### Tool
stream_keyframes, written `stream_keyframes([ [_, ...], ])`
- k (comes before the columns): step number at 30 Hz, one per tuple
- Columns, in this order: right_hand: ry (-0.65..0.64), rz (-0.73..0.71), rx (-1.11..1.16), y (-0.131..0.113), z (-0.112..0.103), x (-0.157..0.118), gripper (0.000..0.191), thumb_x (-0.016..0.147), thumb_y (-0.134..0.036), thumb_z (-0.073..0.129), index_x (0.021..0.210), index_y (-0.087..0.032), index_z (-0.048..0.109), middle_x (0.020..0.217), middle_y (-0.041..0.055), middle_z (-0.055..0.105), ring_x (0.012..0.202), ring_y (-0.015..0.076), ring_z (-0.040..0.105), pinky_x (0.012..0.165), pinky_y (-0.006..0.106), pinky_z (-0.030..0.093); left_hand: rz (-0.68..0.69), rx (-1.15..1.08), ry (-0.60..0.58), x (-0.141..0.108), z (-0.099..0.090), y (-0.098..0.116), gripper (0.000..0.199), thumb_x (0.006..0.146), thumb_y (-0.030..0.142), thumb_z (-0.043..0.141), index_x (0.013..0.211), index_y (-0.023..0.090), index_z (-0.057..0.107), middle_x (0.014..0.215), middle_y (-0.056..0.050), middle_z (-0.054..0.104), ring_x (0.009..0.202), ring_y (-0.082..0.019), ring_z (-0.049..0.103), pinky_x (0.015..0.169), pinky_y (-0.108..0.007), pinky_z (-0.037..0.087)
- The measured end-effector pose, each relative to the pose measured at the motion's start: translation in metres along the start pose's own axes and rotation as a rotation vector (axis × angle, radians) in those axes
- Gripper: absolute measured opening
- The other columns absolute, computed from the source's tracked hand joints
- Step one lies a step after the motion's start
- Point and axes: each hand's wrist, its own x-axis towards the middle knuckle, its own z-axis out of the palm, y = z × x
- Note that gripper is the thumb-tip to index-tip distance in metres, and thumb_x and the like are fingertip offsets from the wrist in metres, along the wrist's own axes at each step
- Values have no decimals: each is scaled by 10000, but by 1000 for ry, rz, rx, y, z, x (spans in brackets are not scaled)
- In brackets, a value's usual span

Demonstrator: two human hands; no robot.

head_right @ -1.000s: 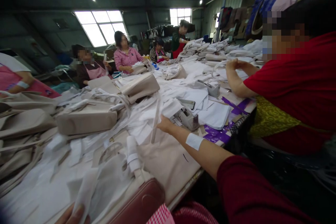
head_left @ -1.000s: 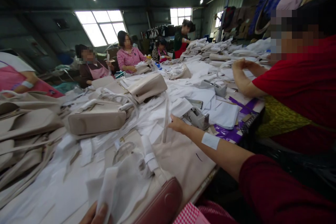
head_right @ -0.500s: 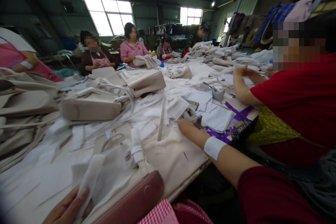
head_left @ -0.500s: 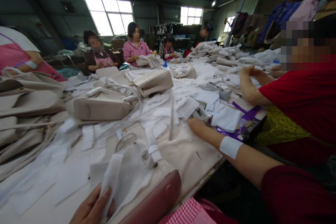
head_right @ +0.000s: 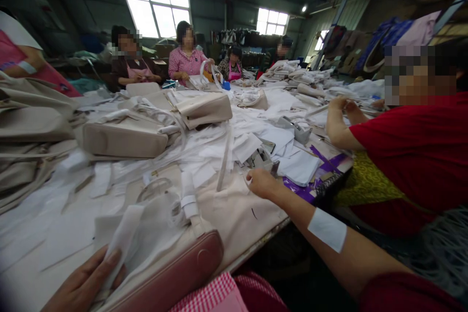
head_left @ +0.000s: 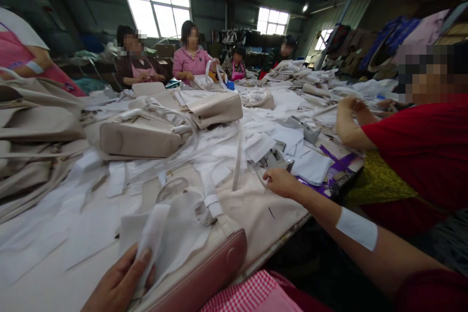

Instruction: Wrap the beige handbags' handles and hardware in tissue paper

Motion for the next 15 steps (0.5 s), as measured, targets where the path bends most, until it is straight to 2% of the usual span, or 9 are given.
stream_keyframes([
  [3, -155, -70, 32, -9, 12, -32, 262, 709, -171, 659, 949, -182, 763, 740, 50, 727, 694, 186, 651, 654, 248, 448, -20, -9, 17, 1, -1, -2, 501, 800, 688, 525, 691, 202, 576, 569, 23, 511, 503, -128, 420, 468, -208, 384],
  [5, -173, -92, 37, -13, 18, -37, 191, 755, -277, 649, 866, -184, 773, 747, 51, 732, 693, 188, 650, 639, 249, 440, -25, -2, -1, 3, -3, -6, 499, 788, 695, 536, 703, 204, 569, 575, 23, 516, 499, -130, 422, 457, -211, 378],
  [6, -149, -92, 34, -15, 20, -34, 225, 797, -316, 612, 869, -174, 772, 800, 68, 740, 737, 197, 654, 661, 255, 439, -25, 6, -23, 5, -5, -7, 502, 784, 699, 538, 700, 204, 565, 574, 24, 515, 494, -128, 419, 452, -211, 374],
  [9, -79, -84, 34, -19, 19, -10, 291, 850, -348, 559, 942, -156, 759, 916, 87, 743, 839, 201, 649, 719, 257, 432, -21, 27, -83, 7, -8, -10, 509, 792, 698, 529, 698, 199, 565, 583, 23, 519, 485, -122, 413, 447, -210, 365],
  [13, -96, -65, 54, -23, 19, 30, 305, 838, -402, 599, 753, -150, 748, 713, 55, 712, 703, 175, 633, 646, 240, 428, -5, 1, -36, 4, -7, -9, 503, 803, 682, 532, 682, 195, 562, 569, 25, 512, 480, -119, 406, 448, -209, 363],
  [15, -73, -31, 66, -24, 22, 45, 353, 863, -413, 590, 701, -131, 726, 679, 66, 689, 708, 183, 633, 653, 250, 442, -3, -14, -18, 3, -5, -7, 501, 802, 680, 537, 691, 193, 569, 559, 27, 511, 478, -118, 406, 449, -211, 361],
])
